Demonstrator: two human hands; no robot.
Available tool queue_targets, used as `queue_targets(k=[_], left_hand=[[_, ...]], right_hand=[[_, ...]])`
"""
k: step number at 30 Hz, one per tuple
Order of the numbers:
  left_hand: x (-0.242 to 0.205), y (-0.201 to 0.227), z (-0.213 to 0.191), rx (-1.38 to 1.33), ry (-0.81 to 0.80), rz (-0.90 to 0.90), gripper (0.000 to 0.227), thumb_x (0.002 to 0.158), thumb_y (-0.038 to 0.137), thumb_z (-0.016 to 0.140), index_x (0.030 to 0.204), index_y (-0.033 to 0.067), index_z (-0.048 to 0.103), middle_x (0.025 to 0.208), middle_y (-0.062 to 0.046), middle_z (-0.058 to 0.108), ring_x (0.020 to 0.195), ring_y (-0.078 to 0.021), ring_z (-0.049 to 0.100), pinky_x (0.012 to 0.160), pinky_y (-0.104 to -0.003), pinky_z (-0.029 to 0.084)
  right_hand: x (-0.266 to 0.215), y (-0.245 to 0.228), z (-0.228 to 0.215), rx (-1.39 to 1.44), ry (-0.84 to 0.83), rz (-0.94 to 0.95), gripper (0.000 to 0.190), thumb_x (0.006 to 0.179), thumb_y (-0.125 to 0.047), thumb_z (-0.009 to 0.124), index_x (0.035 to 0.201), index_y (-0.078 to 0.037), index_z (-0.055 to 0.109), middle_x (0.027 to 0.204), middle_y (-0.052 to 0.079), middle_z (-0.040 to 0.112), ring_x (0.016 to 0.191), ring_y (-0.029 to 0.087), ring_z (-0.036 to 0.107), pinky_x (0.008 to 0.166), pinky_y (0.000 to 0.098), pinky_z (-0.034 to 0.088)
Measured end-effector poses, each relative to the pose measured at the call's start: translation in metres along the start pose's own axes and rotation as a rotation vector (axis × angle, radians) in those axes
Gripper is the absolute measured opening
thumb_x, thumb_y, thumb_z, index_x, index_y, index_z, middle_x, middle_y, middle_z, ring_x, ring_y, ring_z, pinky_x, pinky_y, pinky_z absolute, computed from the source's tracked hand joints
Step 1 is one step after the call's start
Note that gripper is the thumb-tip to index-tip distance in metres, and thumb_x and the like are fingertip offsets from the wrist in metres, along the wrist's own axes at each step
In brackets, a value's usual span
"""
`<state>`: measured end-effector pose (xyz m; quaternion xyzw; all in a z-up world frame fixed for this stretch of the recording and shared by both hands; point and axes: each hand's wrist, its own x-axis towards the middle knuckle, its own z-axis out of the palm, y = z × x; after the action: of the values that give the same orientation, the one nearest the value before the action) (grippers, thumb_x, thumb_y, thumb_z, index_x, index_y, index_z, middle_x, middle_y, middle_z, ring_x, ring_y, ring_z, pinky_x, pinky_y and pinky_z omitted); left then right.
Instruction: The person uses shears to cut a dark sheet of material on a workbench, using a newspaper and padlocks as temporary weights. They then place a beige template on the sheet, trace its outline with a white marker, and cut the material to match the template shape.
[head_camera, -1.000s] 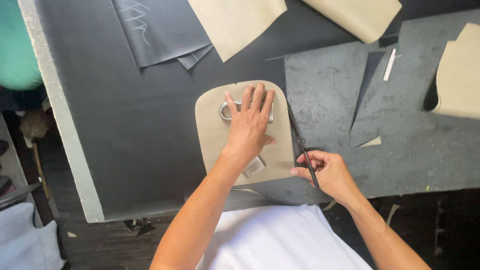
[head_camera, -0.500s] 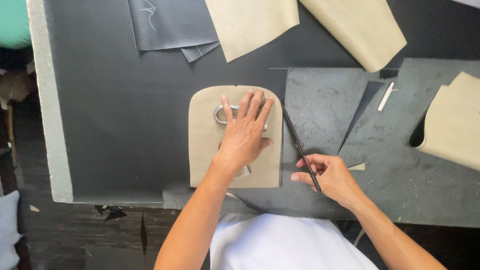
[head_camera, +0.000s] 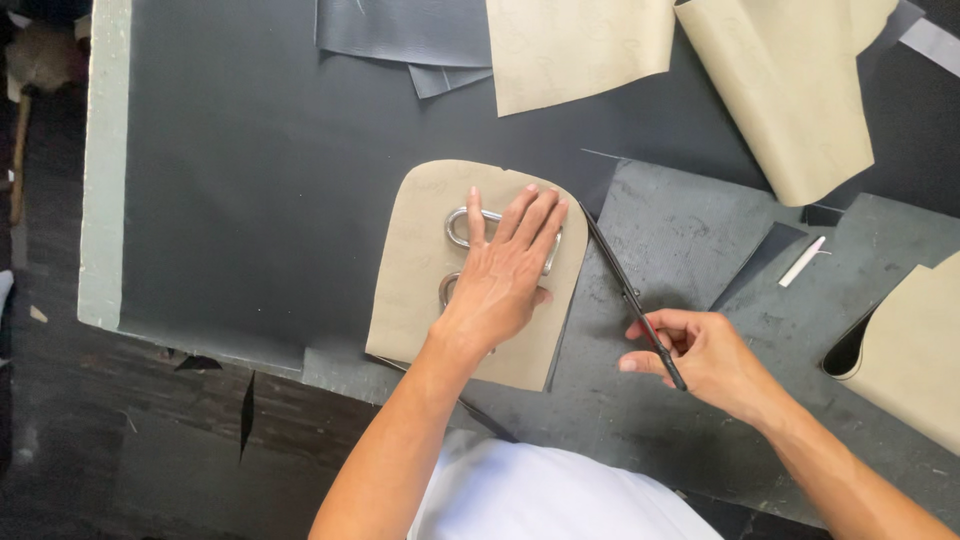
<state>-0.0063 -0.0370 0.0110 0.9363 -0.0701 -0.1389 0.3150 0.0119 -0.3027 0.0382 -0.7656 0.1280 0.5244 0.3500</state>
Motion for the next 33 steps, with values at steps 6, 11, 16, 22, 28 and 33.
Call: queue_targets(k=[6,11,16,22,28,33], left_hand=[[0.001,0.003,-0.001,0.039,-0.007,-0.022,0.103,0.064,0.014,0.088,0.153,0.0056,0.037,0.159,-0.007,0.034,0.152,-0.0271,0.025,0.124,-0.069,0.004],[0.000,0.007,-0.001,0.041,0.081,-0.109,0.107,0.059,0.020,0.091,0.152,0.0118,0.039,0.162,-0.018,0.025,0.153,-0.0345,0.018,0.122,-0.071,0.002],[-0.001,0.012,-0.003,0.056,0.100,-0.284,0.120,0.052,0.029,0.096,0.155,0.0178,0.035,0.161,-0.020,0.019,0.153,-0.0397,0.013,0.119,-0.076,0.000],[-0.002,0.011,0.003,0.029,0.088,-0.359,0.122,0.051,0.032,0.097,0.154,0.0295,0.032,0.162,-0.019,0.015,0.152,-0.0398,0.011,0.118,-0.079,0.003],[-0.004,0.008,0.004,0.021,0.100,-0.355,0.123,0.051,0.033,0.097,0.155,0.0316,0.031,0.163,-0.017,0.014,0.153,-0.0396,0.013,0.116,-0.079,0.008],[-0.005,0.006,0.004,0.005,0.132,-0.356,0.128,0.049,0.035,0.097,0.156,0.0241,0.028,0.163,-0.016,0.016,0.154,-0.0381,0.014,0.119,-0.077,0.008]], right_hand=[[0.006,-0.007,-0.017,-0.066,-0.031,0.019,0.048,0.066,-0.033,0.094,0.101,-0.003,0.079,0.055,-0.001,0.049,0.050,0.010,0.047,0.047,0.0285,0.035],[0.018,-0.015,-0.037,-0.172,-0.075,0.000,0.049,0.065,-0.034,0.095,0.101,-0.004,0.081,0.057,-0.004,0.047,0.053,0.009,0.046,0.049,0.0279,0.035],[0.028,-0.026,-0.048,-0.224,-0.106,-0.030,0.050,0.065,-0.035,0.095,0.101,-0.003,0.079,0.056,-0.003,0.050,0.054,0.010,0.048,0.050,0.0273,0.037],[0.028,-0.035,-0.058,-0.277,-0.127,0.063,0.052,0.064,-0.036,0.094,0.101,-0.004,0.077,0.056,0.000,0.048,0.054,0.013,0.045,0.053,0.0313,0.035],[0.044,-0.055,-0.067,-0.418,-0.155,-0.013,0.051,0.065,-0.039,0.094,0.101,-0.005,0.081,0.057,-0.003,0.047,0.056,0.011,0.047,0.053,0.0306,0.038],[0.047,-0.074,-0.073,-0.511,-0.150,0.040,0.050,0.065,-0.038,0.095,0.098,-0.005,0.077,0.056,0.001,0.040,0.054,0.016,0.042,0.055,0.0342,0.032]])
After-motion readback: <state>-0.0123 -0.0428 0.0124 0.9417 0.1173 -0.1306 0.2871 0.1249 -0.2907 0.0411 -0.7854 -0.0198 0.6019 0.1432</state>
